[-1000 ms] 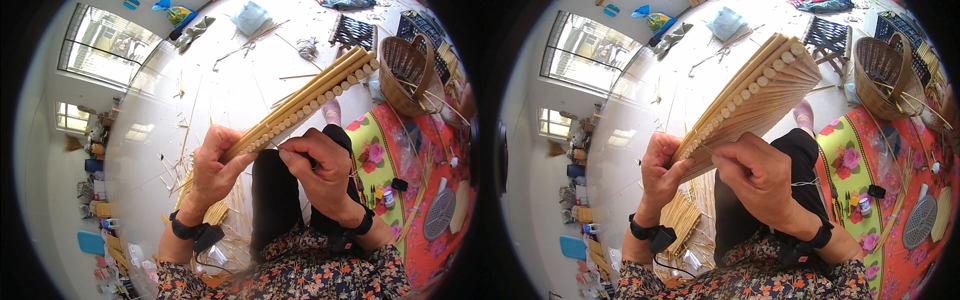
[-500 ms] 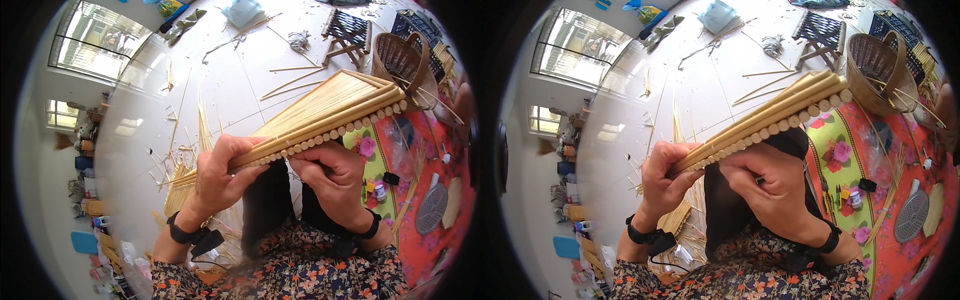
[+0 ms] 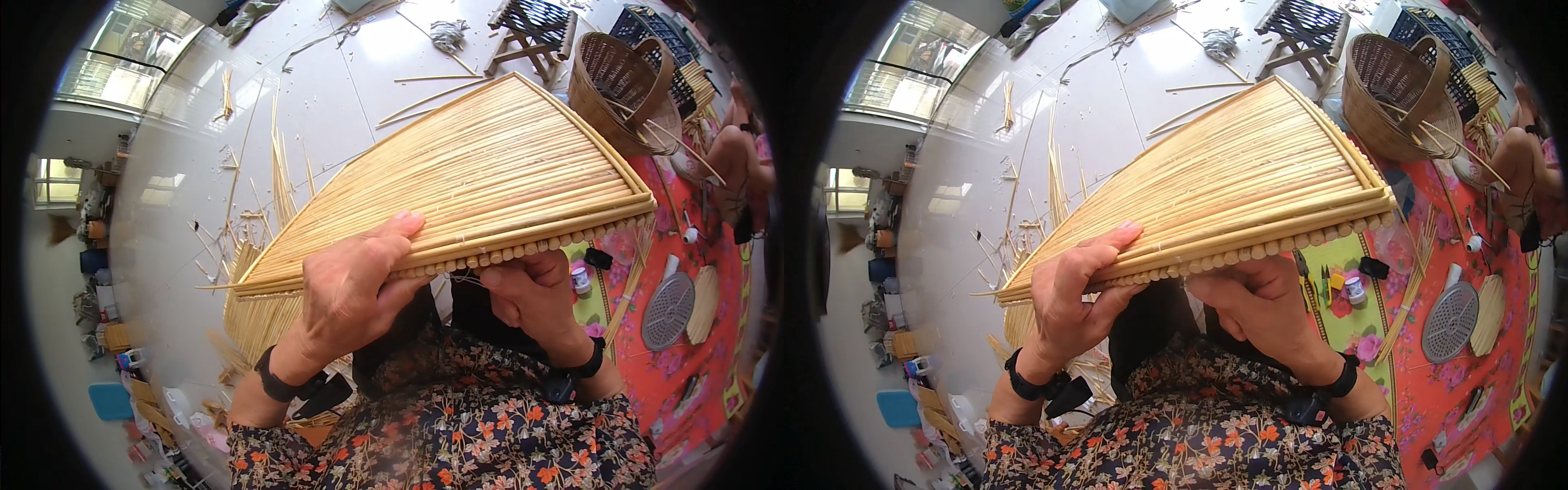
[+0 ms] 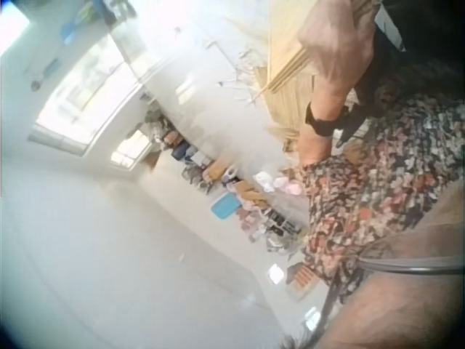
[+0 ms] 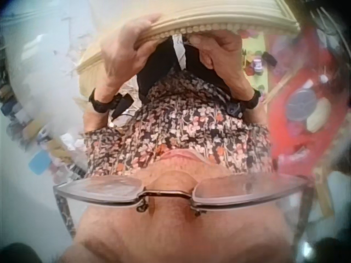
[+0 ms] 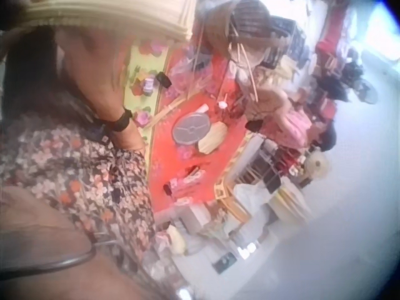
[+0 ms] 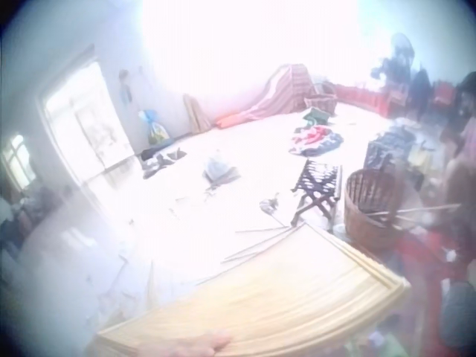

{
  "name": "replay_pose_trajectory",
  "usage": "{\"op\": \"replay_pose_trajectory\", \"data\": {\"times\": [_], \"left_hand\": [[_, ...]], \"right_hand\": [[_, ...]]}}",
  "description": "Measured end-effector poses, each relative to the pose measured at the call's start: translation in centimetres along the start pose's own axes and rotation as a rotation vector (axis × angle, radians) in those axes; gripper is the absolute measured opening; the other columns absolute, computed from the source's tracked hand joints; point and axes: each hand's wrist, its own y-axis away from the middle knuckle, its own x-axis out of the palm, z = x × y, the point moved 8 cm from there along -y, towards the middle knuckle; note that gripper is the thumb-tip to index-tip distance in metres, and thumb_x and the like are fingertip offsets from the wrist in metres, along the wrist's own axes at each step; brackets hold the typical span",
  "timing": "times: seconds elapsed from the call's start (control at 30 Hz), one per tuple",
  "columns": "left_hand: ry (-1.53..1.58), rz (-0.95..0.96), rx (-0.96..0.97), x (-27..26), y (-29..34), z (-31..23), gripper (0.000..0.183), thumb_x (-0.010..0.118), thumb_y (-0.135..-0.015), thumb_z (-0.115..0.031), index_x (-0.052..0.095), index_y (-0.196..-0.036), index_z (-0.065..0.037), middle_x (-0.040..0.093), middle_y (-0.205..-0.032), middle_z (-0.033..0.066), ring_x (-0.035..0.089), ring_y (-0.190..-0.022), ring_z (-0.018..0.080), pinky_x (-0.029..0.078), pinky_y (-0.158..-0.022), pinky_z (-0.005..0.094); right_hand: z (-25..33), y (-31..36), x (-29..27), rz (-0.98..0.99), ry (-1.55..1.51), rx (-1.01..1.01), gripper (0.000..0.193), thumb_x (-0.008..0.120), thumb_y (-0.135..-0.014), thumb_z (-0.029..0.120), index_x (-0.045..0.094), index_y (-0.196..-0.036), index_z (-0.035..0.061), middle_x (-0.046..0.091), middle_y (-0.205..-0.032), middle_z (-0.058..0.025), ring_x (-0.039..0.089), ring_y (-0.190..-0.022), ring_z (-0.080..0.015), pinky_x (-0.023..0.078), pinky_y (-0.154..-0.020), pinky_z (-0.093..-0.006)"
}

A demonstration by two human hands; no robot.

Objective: The person weaves a semi-circular bamboo basket by threading a white string through the ends of bamboo strips. They hold the basket with both hands, pull the string through, and adjust the alignment of the strips repeatedly.

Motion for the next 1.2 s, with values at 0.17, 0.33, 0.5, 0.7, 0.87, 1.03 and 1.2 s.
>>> {"op": "replay_pose_trajectory", "data": {"times": [0.17,0.33,0.5,0.7,0.87,1.03,1.2], "left_hand": [[0.006,-0.013,-0.007,0.2,0.3,-0.5,0.045,0.093,-0.082,-0.008,0.068,-0.118,0.001,0.079,-0.129,0.0244,0.082,-0.106,0.0382,0.067,-0.085,0.0417],[0.01,-0.03,0.008,0.2,0.6,-0.4,0.046,0.094,-0.081,-0.006,0.071,-0.12,0.001,0.08,-0.128,0.0238,0.082,-0.109,0.0384,0.068,-0.087,0.0412],[-0.021,-0.018,0.03,0.2,0.0,-0.7,0.048,0.093,-0.08,-0.005,0.074,-0.123,0.001,0.081,-0.123,0.0227,0.082,-0.111,0.0376,0.069,-0.09,0.0415],[-0.015,-0.039,0.04,0.1,-0.4,-0.9,0.045,0.093,-0.08,-0.005,0.075,-0.121,0.002,0.083,-0.116,0.0219,0.083,-0.108,0.0363,0.069,-0.091,0.0415],[-0.027,-0.034,0.062,0.0,-0.6,-1.2,0.042,0.092,-0.082,-0.005,0.075,-0.119,0.003,0.083,-0.116,0.0217,0.083,-0.109,0.0366,0.069,-0.092,0.0424],[-0.038,-0.031,0.081,0.0,-0.3,-1.4,0.04,0.09,-0.084,-0.006,0.075,-0.119,0.002,0.083,-0.117,0.022,0.083,-0.109,0.0371,0.069,-0.092,0.0431],[-0.04,0.024,0.113,0.1,0.2,-1.5,0.052,0.091,-0.088,-0.009,0.067,-0.133,0.0,0.081,-0.121,0.0274,0.082,-0.112,0.0416,0.069,-0.092,0.0461]], "right_hand": [[-0.3,0.6,-0.1,0.024,-0.099,0.02,0.013,0.073,-0.104,0.002,0.081,-0.114,-0.0036,0.067,-0.065,-0.0007,0.054,-0.048,-0.0071,0.041,-0.046,-0.0249],[-0.8,0.6,-0.4,-0.006,-0.031,0.016,0.015,0.073,-0.105,0.002,0.08,-0.117,-0.0033,0.068,-0.068,-0.0008,0.056,-0.049,-0.008,0.042,-0.046,-0.0257],[-0.7,0.7,-0.6,-0.002,-0.013,-0.055,0.014,0.073,-0.104,0.001,0.08,-0.116,-0.0039,0.07,-0.07,-0.0022,0.058,-0.051,-0.0085,0.043,-0.047,-0.0256],[-0.2,1.1,-0.3,-0.052,-0.12,-0.021,0.015,0.073,-0.103,-0.001,0.08,-0.115,-0.0061,0.069,-0.069,-0.0044,0.059,-0.052,-0.0093,0.045,-0.048,-0.0257],[0.8,1.1,0.1,-0.067,-0.102,-0.076,0.014,0.073,-0.103,-0.001,0.081,-0.114,-0.0057,0.069,-0.068,-0.0053,0.061,-0.053,-0.0104,0.049,-0.051,-0.0261],[0.9,1.2,0.3,0.018,-0.083,-0.182,0.013,0.072,-0.105,0.0,0.081,-0.114,-0.0046,0.072,-0.073,-0.0063,0.064,-0.055,-0.0115,0.052,-0.054,-0.0263],[0.5,1.0,0.7,0.024,-0.137,-0.145,0.011,0.072,-0.105,-0.002,0.078,-0.113,-0.0046,0.074,-0.075,-0.0075,0.066,-0.057,-0.0137,0.052,-0.054,-0.0268]]}}
